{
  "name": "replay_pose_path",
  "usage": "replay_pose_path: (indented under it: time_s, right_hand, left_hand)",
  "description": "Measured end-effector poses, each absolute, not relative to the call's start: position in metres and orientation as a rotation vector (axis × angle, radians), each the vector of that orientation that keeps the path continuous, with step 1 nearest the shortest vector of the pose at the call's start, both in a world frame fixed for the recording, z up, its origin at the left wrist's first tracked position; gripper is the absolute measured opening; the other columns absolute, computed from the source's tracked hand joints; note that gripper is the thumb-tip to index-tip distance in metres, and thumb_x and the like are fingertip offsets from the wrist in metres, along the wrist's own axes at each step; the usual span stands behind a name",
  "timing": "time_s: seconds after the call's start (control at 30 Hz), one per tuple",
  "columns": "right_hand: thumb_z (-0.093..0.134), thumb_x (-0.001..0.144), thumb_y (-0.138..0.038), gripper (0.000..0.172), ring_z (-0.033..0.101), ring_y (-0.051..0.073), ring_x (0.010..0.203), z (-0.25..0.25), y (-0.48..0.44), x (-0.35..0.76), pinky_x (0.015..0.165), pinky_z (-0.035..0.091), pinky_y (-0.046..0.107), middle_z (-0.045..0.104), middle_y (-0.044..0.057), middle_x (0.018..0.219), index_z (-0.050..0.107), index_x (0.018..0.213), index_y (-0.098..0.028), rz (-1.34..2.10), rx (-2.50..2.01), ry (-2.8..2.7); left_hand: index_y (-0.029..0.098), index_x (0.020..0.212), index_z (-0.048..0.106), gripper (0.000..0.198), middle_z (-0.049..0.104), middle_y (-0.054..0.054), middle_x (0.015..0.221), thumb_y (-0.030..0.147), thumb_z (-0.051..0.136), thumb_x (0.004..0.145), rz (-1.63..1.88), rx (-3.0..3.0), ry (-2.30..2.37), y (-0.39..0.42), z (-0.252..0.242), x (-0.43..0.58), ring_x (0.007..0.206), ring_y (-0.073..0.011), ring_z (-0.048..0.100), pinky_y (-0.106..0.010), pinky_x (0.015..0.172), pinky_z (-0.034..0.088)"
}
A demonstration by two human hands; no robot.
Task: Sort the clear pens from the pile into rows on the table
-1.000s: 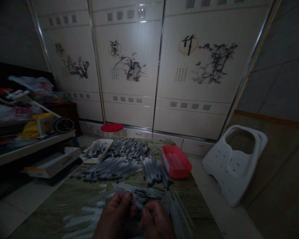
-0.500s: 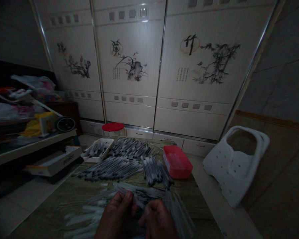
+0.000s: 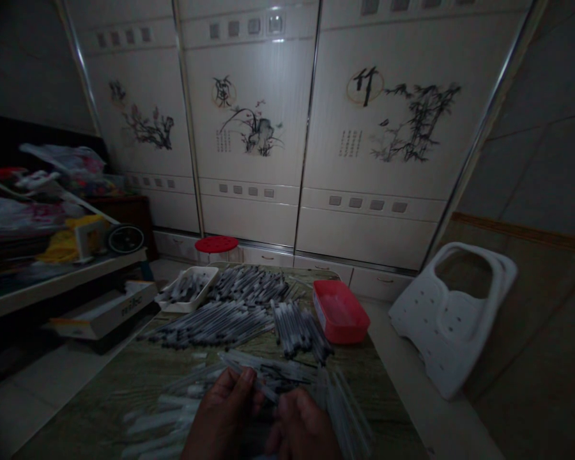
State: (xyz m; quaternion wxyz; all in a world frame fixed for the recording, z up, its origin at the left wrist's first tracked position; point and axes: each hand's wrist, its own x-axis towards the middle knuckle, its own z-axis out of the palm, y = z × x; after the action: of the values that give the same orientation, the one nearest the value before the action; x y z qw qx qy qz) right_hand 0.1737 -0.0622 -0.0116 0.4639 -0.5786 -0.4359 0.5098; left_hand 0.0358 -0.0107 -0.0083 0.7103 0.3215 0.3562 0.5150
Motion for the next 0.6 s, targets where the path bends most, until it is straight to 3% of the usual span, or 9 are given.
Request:
replay_pose_path:
  time_s: [0.2, 0.4, 0.6]
  right_hand:
    - [0.063, 0.077, -0.069, 0.049, 0.044, 0.005, 0.037, -0.0088, -0.0612, 0.1765, 0.040, 0.029, 0.018, 0.066, -0.004, 0.066, 0.052, 0.087, -0.023, 1.210, -1.376, -1.041]
    - [0.040, 0.085, -0.080, 0.062, 0.037, 0.005, 0.032, -0.0084, -0.0629, 0.1770, 0.037, 0.022, 0.020, 0.068, 0.000, 0.064, 0.055, 0.084, -0.021, 1.314, -1.381, -1.007]
    - [0.054, 0.084, -0.071, 0.049, 0.045, 0.007, 0.039, -0.0103, -0.0632, 0.1811, 0.040, 0.031, 0.020, 0.066, -0.002, 0.068, 0.054, 0.085, -0.022, 1.184, -1.406, -1.152]
  left_hand:
    - [0.018, 0.075, 0.060, 0.038, 0.063, 0.001, 0.060, 0.053, 0.075, 0.080, 1.133, 0.748, 0.836, -0.0097, -0.0124, 0.0364, 0.055, -0.0111, 0.052, -0.024, 0.058, 0.041]
    - [0.018, 0.075, 0.059, 0.038, 0.061, 0.002, 0.059, 0.052, 0.076, 0.078, 1.145, 0.732, 0.809, -0.0120, -0.0077, 0.0383, 0.054, -0.0108, 0.052, -0.023, 0.058, 0.042]
    - [0.018, 0.074, 0.058, 0.038, 0.062, 0.003, 0.058, 0.052, 0.074, 0.081, 1.133, 0.723, 0.831, -0.0122, -0.0072, 0.0393, 0.053, -0.0101, 0.051, -0.022, 0.056, 0.041]
